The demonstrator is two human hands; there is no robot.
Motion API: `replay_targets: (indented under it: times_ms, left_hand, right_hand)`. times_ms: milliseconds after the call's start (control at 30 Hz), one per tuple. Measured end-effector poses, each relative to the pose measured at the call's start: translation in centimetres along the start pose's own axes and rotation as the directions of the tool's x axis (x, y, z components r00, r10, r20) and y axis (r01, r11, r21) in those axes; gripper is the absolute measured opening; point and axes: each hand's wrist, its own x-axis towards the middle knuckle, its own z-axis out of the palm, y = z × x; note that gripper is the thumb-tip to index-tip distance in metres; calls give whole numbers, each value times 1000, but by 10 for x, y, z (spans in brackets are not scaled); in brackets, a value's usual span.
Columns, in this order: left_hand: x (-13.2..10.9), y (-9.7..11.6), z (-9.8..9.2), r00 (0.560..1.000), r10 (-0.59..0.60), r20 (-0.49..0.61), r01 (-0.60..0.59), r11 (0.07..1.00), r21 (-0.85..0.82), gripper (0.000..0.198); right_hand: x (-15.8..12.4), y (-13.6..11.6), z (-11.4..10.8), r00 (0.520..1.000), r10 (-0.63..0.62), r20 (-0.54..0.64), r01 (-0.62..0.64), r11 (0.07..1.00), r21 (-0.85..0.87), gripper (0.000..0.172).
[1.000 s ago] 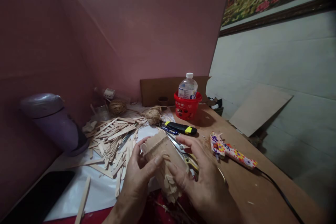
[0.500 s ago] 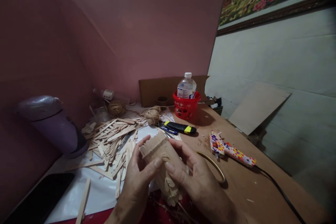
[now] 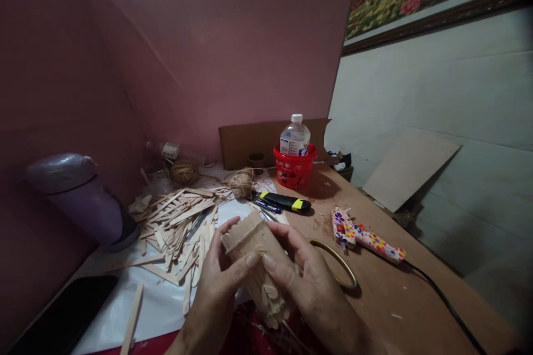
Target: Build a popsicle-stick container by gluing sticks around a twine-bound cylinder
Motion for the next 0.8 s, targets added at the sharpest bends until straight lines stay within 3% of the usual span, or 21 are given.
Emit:
replay_targets:
  times_ms: [133, 267, 800]
  left_hand:
    - [-4, 2, 0, 998, -20, 57, 23, 999, -43, 80]
    - [-3, 0, -1, 1000, -4, 27, 6, 997, -78, 91]
    - [-3, -1, 7, 992, 85, -99, -78, 994, 72, 87]
  right_hand:
    - [-1, -3, 0, 1000, 17, -8, -16, 1000, 7, 40]
    - [-2, -5, 0, 1000, 4, -18, -5, 1000, -14, 40]
    - [-4, 0, 2, 999, -23, -36, 18, 993, -119, 35]
